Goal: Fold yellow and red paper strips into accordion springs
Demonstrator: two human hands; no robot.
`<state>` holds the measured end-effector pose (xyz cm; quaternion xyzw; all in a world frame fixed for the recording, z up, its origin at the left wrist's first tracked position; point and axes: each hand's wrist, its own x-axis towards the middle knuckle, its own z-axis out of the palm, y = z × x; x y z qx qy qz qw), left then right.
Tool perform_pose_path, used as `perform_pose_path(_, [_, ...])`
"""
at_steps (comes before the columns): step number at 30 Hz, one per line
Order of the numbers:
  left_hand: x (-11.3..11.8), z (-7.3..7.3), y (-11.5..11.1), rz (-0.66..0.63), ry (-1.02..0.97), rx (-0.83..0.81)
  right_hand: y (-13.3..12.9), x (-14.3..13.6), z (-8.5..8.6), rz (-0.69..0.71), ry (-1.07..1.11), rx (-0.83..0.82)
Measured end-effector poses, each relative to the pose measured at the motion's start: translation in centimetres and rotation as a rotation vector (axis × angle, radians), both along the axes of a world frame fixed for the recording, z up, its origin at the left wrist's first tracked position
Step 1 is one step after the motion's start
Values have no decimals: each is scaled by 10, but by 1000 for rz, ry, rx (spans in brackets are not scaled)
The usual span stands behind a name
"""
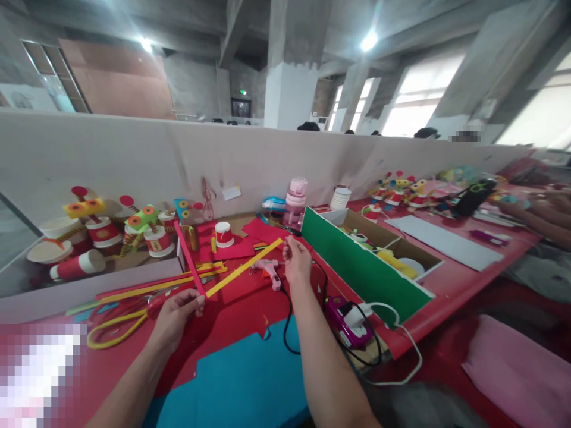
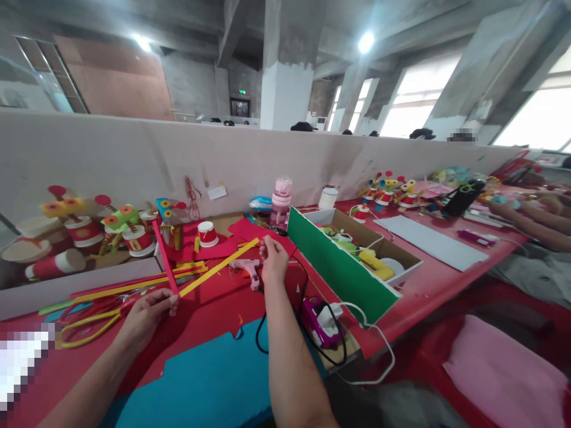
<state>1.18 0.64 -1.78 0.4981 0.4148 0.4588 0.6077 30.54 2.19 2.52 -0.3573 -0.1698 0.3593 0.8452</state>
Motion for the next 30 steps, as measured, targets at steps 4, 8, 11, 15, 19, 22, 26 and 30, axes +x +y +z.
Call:
perform_pose_path(4, [2,1,0,41,-63,24,1,-11,-5,85,8,11])
perform_pose_path(8, [4,2,-2,40,-76,24,-5,-53,-14,823,-271,-196])
perform_pose_path(11, [5,2,-3,33,-76,22,-11,-76,-18,958,-388,-179])
perform_pose_path(15, [4,1,-4,28,-86,9,-11,-80,-19,794,-417,-148])
perform_pose_path(19, [4,4,-5,21,-64,7,-8,-74,-19,682,-461,-164])
perform_pose_path(22, [5,5,-6,19,-38,21,-8,-74,-20,632,-482,-164])
perform_pose_path(26, [5,3,-6,8,-20,47,-8,-80,-20,542,-460,-194])
perform_pose_path(30, [4,1,-5,-5,-12,52,-7,-77,-18,457,-421,-190])
